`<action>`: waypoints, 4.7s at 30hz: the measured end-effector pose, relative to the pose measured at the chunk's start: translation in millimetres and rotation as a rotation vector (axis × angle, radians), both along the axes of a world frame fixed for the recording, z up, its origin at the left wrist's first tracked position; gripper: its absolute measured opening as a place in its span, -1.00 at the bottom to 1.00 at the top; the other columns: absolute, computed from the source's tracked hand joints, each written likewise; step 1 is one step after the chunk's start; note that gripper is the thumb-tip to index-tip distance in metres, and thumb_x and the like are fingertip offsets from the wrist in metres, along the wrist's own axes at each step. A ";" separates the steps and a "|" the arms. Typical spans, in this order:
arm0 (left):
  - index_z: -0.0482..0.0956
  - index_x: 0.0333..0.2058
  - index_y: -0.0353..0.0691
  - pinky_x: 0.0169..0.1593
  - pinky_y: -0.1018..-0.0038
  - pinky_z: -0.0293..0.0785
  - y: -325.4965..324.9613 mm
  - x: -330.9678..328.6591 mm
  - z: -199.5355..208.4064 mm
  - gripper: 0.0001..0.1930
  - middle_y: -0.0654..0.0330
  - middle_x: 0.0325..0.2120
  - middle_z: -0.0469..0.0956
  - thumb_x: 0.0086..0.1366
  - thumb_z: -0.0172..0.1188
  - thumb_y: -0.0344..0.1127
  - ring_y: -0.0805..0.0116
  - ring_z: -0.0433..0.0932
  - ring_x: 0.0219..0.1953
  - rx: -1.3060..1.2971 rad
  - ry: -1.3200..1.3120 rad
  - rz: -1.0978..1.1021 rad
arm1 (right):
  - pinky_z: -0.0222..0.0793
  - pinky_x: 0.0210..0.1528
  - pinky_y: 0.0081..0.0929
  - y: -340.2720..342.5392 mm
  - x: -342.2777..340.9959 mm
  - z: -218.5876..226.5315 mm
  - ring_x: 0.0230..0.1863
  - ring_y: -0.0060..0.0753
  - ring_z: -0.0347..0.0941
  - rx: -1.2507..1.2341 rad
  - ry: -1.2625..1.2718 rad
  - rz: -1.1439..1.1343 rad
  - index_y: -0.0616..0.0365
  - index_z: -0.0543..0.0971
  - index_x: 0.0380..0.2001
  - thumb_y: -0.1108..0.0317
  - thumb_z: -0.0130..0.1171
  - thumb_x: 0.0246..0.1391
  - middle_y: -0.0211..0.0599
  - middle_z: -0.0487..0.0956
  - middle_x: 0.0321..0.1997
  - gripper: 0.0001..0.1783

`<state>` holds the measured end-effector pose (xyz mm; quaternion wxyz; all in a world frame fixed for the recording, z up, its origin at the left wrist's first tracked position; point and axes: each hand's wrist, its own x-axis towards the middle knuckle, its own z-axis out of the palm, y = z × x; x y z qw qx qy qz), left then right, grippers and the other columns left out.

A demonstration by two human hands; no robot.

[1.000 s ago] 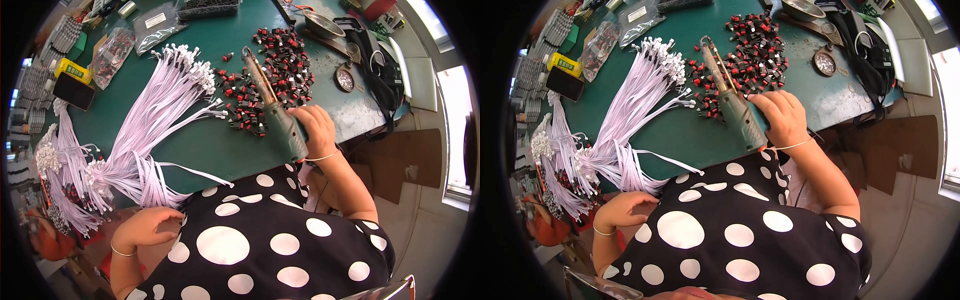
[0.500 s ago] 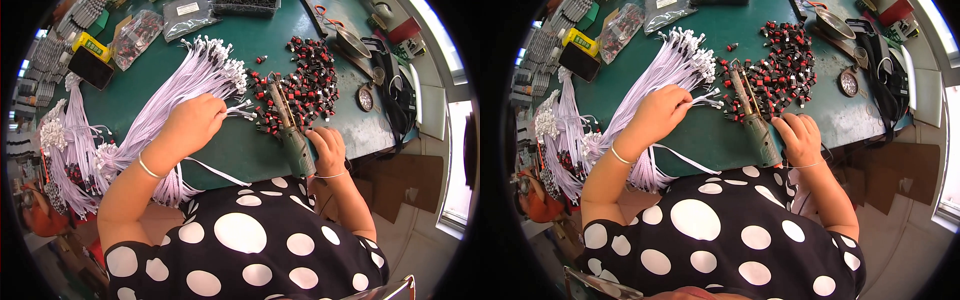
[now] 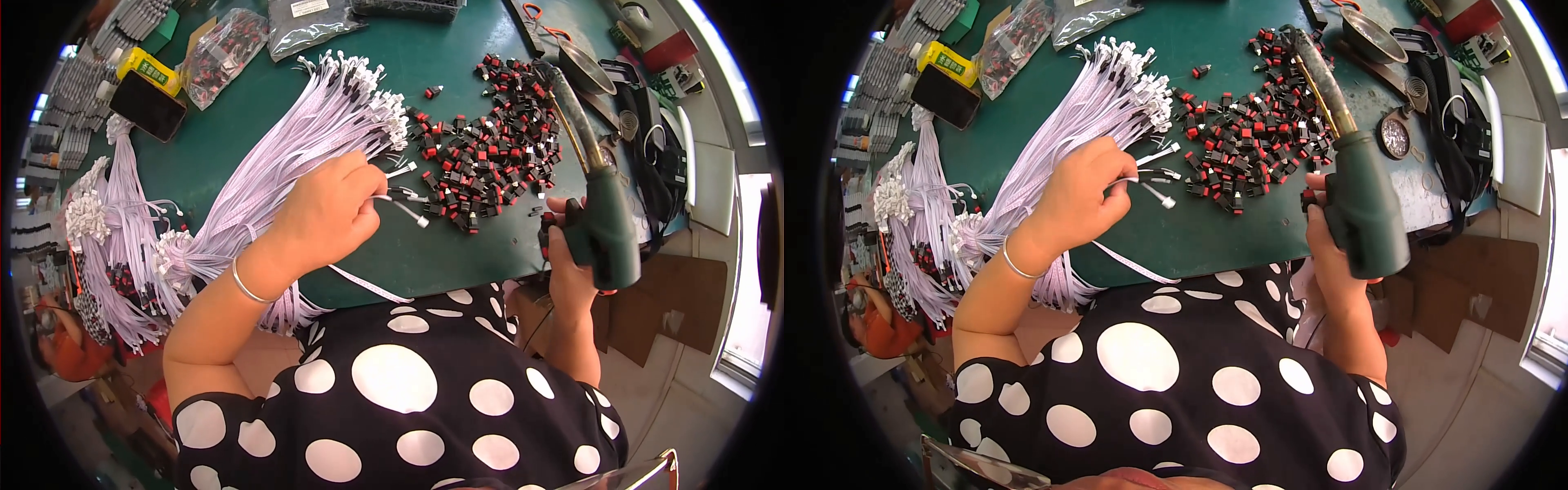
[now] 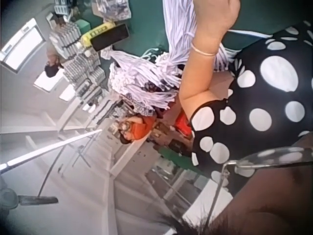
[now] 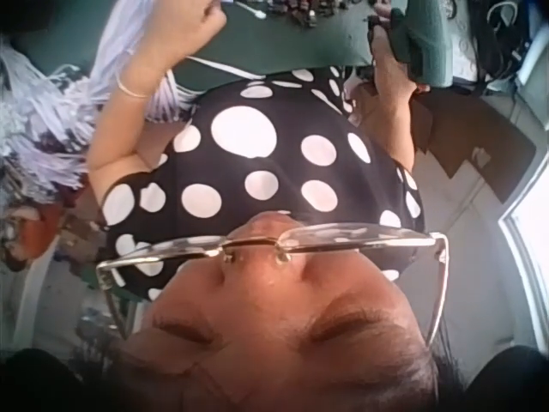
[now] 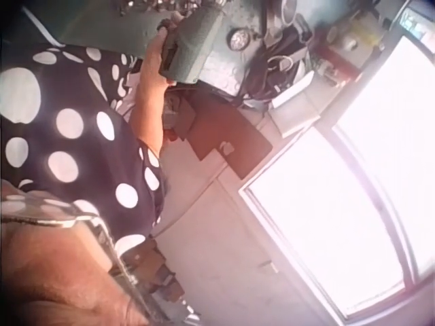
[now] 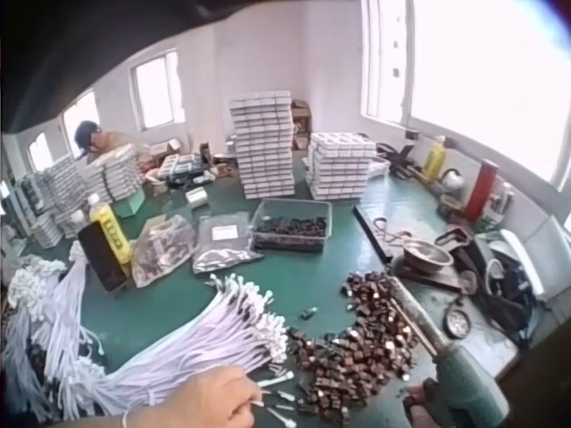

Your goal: The person assembles wire harnesses by joining connectors to wires with a heat tool.

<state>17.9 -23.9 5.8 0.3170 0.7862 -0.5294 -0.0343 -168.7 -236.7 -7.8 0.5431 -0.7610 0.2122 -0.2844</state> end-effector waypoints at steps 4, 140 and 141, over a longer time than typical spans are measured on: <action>0.35 -0.47 -0.28 -0.46 0.35 0.30 6.8 -22.9 -3.7 -0.85 0.09 -0.54 0.34 -0.11 -0.05 -0.56 0.12 0.36 -0.57 0.071 0.348 0.000 | 0.37 -0.28 -0.42 30.4 -2.6 0.6 -0.26 -0.34 0.36 0.696 -0.166 0.144 0.05 0.19 0.00 0.78 -0.11 -0.27 -0.22 0.36 -0.27 -0.34; 0.33 -0.49 -0.33 -0.39 0.64 0.42 6.5 -41.1 -14.7 -0.91 0.24 -0.53 0.47 0.09 0.07 -0.51 0.51 0.53 -0.42 0.039 1.395 0.100 | 0.30 -0.27 -0.63 81.9 30.8 -24.8 -0.32 -0.63 0.35 0.408 0.062 0.346 0.20 0.43 -0.28 0.54 0.15 -0.11 -0.44 0.43 -0.34 -0.75; 0.33 -0.49 -0.33 -0.39 0.64 0.42 5.9 -40.8 -14.8 -0.91 0.24 -0.53 0.47 0.09 0.07 -0.51 0.51 0.53 -0.42 0.040 1.395 0.100 | 0.30 -0.27 -0.63 81.6 30.9 -24.6 -0.32 -0.63 0.35 0.408 0.062 0.345 0.20 0.43 -0.28 0.54 0.15 -0.11 -0.44 0.43 -0.34 -0.75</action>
